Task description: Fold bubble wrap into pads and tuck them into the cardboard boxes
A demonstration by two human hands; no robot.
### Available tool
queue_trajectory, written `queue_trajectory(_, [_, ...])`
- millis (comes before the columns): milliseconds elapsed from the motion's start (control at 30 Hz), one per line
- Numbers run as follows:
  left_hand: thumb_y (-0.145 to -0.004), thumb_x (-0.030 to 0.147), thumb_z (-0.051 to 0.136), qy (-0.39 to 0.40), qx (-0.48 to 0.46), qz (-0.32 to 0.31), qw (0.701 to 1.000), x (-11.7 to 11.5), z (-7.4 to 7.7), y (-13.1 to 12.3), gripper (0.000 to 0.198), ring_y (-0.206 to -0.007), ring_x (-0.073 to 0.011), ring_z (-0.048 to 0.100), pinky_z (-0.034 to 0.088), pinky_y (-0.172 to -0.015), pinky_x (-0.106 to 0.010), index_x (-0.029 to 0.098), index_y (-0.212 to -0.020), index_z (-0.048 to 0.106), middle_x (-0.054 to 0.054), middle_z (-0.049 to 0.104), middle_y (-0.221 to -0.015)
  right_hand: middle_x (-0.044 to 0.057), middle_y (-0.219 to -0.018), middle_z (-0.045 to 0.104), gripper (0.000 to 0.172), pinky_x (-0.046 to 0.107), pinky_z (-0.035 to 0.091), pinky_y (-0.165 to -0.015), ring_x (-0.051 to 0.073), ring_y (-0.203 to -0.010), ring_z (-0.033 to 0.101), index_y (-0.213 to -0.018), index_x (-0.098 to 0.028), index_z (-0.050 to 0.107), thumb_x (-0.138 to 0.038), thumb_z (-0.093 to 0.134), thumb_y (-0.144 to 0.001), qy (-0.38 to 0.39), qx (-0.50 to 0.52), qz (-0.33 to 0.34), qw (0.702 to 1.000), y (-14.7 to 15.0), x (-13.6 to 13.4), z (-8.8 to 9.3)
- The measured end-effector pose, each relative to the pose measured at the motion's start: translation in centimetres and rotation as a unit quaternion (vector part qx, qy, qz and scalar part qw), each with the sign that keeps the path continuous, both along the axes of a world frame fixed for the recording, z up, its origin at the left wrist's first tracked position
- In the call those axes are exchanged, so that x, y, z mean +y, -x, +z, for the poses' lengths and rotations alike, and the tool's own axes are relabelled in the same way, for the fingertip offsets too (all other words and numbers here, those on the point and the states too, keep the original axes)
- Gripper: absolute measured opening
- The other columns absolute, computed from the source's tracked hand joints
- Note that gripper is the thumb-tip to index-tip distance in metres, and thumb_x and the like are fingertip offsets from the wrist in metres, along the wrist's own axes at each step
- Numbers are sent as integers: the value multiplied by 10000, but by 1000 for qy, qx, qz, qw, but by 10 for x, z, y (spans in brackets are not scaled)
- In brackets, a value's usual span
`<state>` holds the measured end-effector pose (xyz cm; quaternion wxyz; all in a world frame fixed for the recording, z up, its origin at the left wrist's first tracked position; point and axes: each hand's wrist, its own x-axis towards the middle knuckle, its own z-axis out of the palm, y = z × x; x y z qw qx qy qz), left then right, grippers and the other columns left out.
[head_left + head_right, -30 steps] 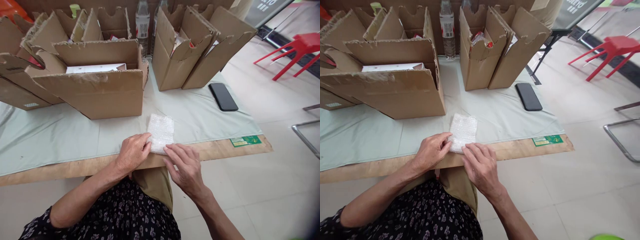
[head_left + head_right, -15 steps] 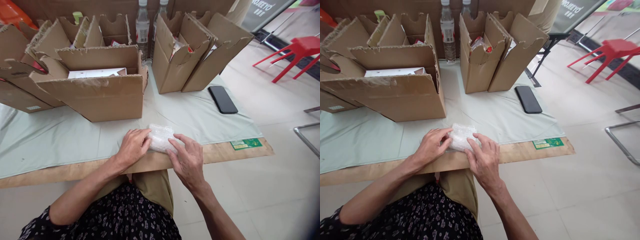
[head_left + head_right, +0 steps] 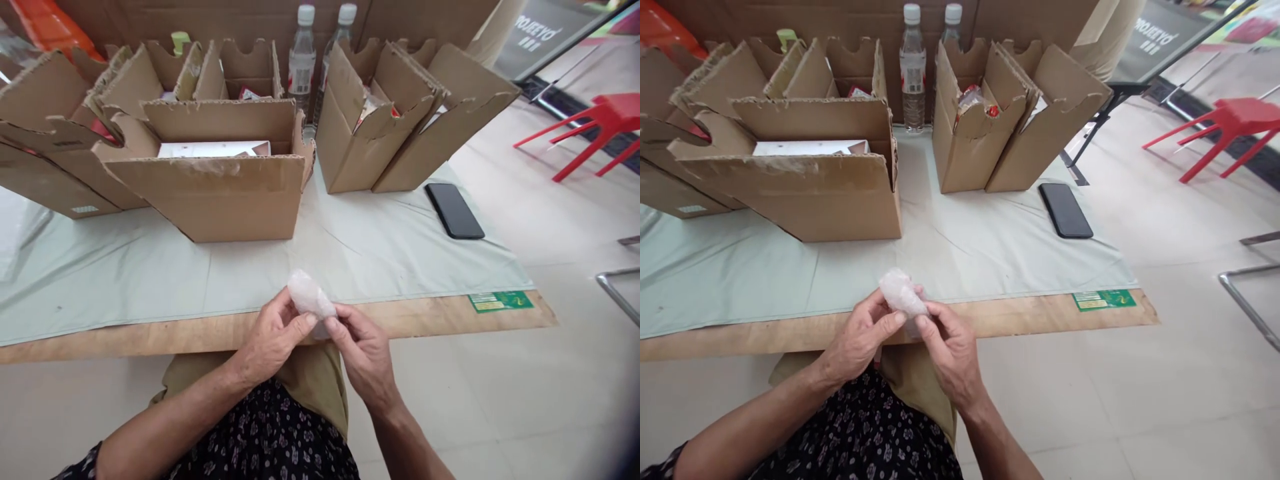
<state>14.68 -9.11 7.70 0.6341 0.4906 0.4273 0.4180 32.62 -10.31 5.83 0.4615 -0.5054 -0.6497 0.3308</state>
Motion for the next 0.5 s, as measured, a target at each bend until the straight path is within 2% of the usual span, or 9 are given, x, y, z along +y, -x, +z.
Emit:
queue_trajectory(100, [-966, 293, 611, -14, 37, 19, 999, 0, 6, 1, 225, -1020, -220, 730, 601, -914, -357, 188, -1152, 681, -74, 779, -1098, 95, -1210, 756, 249, 404, 622, -944, 259, -1104, 735, -1222, -254, 714, -349, 643, -1003, -30, -67, -9, 997, -7, -7, 6])
queue_trajectory(200, [-944, 175, 565, -96, 149, -31, 984, -4, 12, 7, 170, -888, -192, 687, 553, -827, -321, 201, -1046, 700, -39, 755, -974, 133, -1270, 715, 609, 411, 631, -938, 271, -1117, 722, -1498, -245, 542, -532, 665, -976, -45, -145, 43, 987, -21, -3, 24])
queue_trajectory(233, [-924, 141, 553, -128, 171, -60, 975, -6, 13, 9, 181, -868, -190, 672, 536, -819, -319, 199, -1010, 701, -36, 745, -944, 135, -1267, 718, 664, 397, 636, -920, 268, -1108, 726, -1534, -239, 502, -555, 663, -973, -54, -165, 76, 982, -24, -1, 32])
queue_trajectory(267, [-901, 122, 547, -154, 181, -84, 968, -7, 13, 10, 183, -844, -190, 660, 525, -809, -318, 194, -969, 700, -35, 734, -910, 126, -1256, 727, 628, 383, 635, -912, 263, -1107, 728, -1517, -248, 518, -536, 665, -979, -71, -182, 106, 975, -25, 2, 39])
queue_trajectory(333, [-860, 119, 557, -173, 177, -102, 963, -10, 11, 12, 169, -802, -191, 645, 513, -779, -311, 186, -917, 701, -35, 721, -855, 81, -1180, 761, 383, 349, 629, -882, 235, -1068, 740, -1368, -280, 623, -405, 655, -1007, -110, -199, 147, 963, -21, 9, 50])
queue_trajectory(400, [-824, 122, 583, -141, 158, -91, 973, -10, 9, 14, 190, -784, -186, 646, 507, -752, -293, 185, -938, 722, -32, 731, -854, 29, -1023, 784, 158, 311, 618, -791, 192, -917, 750, -1169, -289, 684, -285, 613, -1028, -128, -206, 173, 954, -13, 16, 58])
queue_trajectory(500, [-777, 106, 609, -55, 133, -80, 986, -8, 7, 21, 297, -769, -167, 643, 491, -706, -255, 192, -1020, 756, -14, 748, -880, -3, -827, 759, 121, 280, 590, -642, 162, -711, 707, -981, -267, 688, -278, 583, -1040, -113, -232, 209, 943, -5, 28, 71])
